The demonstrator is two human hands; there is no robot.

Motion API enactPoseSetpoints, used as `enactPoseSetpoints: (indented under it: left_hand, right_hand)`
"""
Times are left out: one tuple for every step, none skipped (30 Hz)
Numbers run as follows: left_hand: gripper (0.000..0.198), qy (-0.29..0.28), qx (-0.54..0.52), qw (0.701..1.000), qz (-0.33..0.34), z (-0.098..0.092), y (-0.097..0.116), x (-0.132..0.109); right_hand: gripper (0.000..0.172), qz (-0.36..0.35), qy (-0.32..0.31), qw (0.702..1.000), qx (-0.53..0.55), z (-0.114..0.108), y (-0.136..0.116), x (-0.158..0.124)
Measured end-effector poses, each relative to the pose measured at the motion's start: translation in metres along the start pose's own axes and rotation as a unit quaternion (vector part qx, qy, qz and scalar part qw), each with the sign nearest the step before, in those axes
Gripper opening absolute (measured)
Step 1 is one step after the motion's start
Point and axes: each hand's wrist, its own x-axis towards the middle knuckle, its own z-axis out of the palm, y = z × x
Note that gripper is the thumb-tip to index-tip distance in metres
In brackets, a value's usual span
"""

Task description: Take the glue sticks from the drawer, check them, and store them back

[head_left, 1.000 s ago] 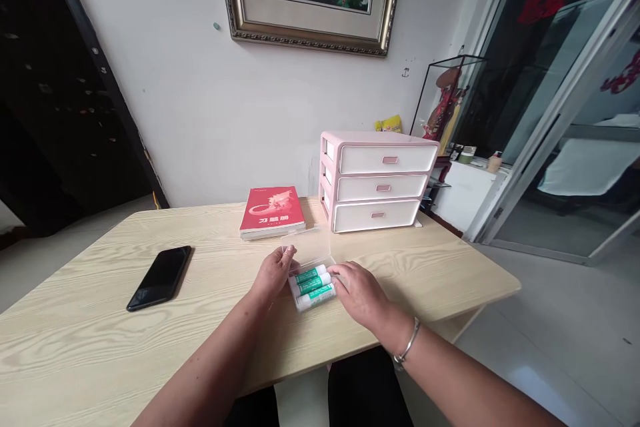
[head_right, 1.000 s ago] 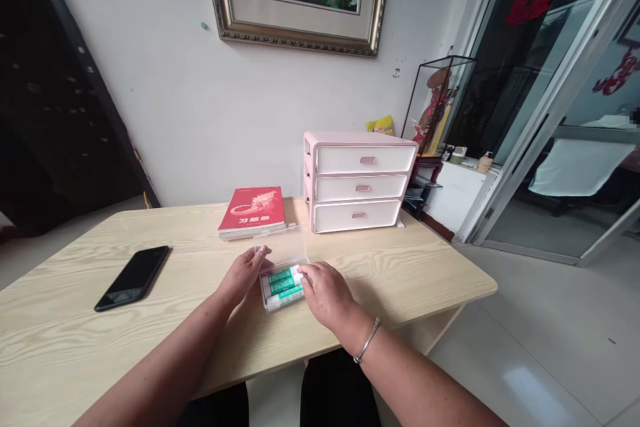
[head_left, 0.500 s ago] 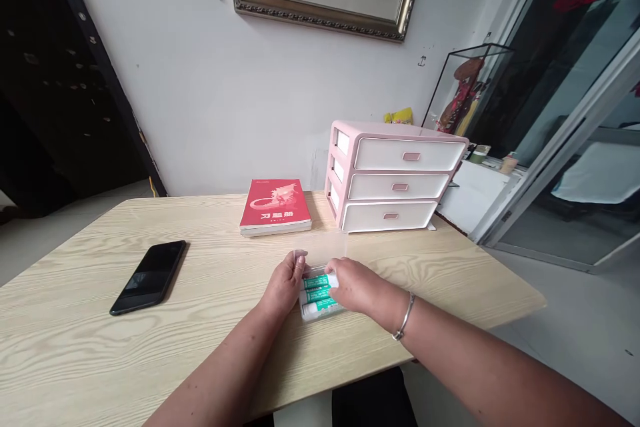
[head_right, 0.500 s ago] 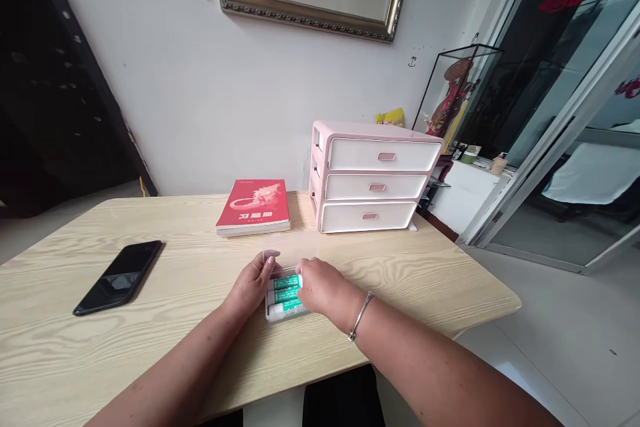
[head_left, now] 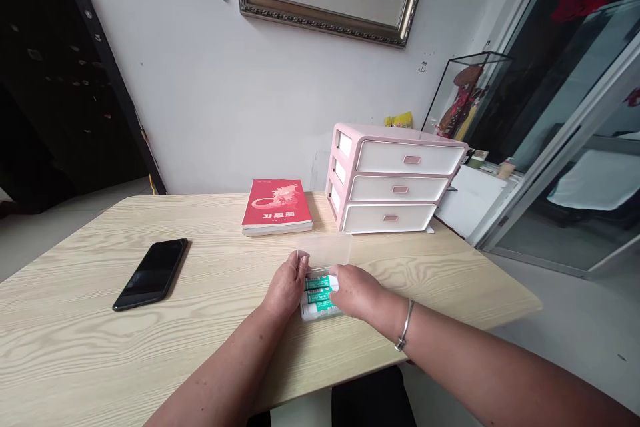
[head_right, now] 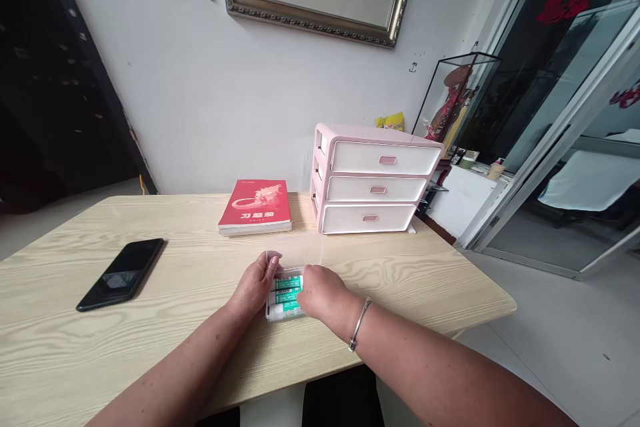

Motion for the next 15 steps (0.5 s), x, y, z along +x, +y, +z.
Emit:
enactPoseSetpoints:
  left_hand:
    - [0.035,-0.001,0.002,1.000,0.001,0.0002,0.0001,-0.0001]
    - [0.035,-0.002,0.005,1.000,0.002,0.0003,0.0003,-0.0002]
    - [0.035,-0.002,0.007,1.000,0.004,0.0003,0.0005,-0.0004]
    - [0.035,-0.001,0.008,1.000,0.005,0.0002,0.0007,-0.0006]
    - [0.035,0.000,0.009,1.000,0.007,0.0000,0.0010,-0.0009]
    - [0.034,0.001,0.010,1.000,0.009,-0.0003,0.0014,-0.0013]
    - [0.034,0.002,0.011,1.000,0.010,-0.0006,0.0018,-0.0017]
    - [0.034,0.002,0.011,1.000,0.011,-0.0010,0.0022,-0.0021]
    - [0.034,0.001,0.011,1.000,0.012,-0.0013,0.0027,-0.0025]
    - [0.034,0.001,0.011,1.000,0.012,-0.0015,0.0031,-0.0028]
    - [0.033,0.001,0.012,1.000,0.012,-0.0017,0.0034,-0.0031]
    - [0.033,0.002,0.012,1.000,0.011,-0.0018,0.0037,-0.0033]
    - [0.033,0.003,0.013,1.000,0.009,-0.0020,0.0038,-0.0034]
    - [0.033,0.004,0.015,1.000,0.007,-0.0021,0.0038,-0.0034]
    - [0.033,0.005,0.016,1.000,0.005,-0.0022,0.0038,-0.0033]
  right_hand:
    - [0.020,0.002,-0.005,1.000,-0.008,-0.0012,-0.0024,-0.0012]
    - [0.021,0.008,-0.010,1.000,-0.013,-0.0020,-0.0048,-0.0023]
    - [0.024,0.014,-0.014,1.000,-0.020,-0.0022,-0.0069,-0.0032]
    - [0.026,0.017,-0.016,0.999,-0.022,-0.0019,-0.0084,-0.0039]
    - [0.029,0.017,-0.014,1.000,-0.017,-0.0010,-0.0093,-0.0044]
    - [0.031,0.018,-0.007,1.000,-0.008,0.0004,-0.0095,-0.0047]
    - [0.035,0.021,0.001,1.000,0.003,0.0021,-0.0090,-0.0048]
    - [0.039,0.026,0.008,1.000,0.015,0.0038,-0.0081,-0.0048]
    - [0.043,0.031,0.013,0.999,0.024,0.0053,-0.0069,-0.0049]
    - [0.046,0.037,0.013,0.999,0.030,0.0065,-0.0057,-0.0049]
    - [0.048,0.041,0.012,0.999,0.029,0.0071,-0.0046,-0.0051]
    - [0.048,0.041,0.012,0.999,0.025,0.0071,-0.0036,-0.0053]
    - [0.048,0.036,0.015,0.999,0.018,0.0066,-0.0030,-0.0057]
    - [0.048,0.028,0.021,0.999,0.010,0.0056,-0.0025,-0.0061]
    - [0.048,0.019,0.029,0.999,0.005,0.0044,-0.0022,-0.0066]
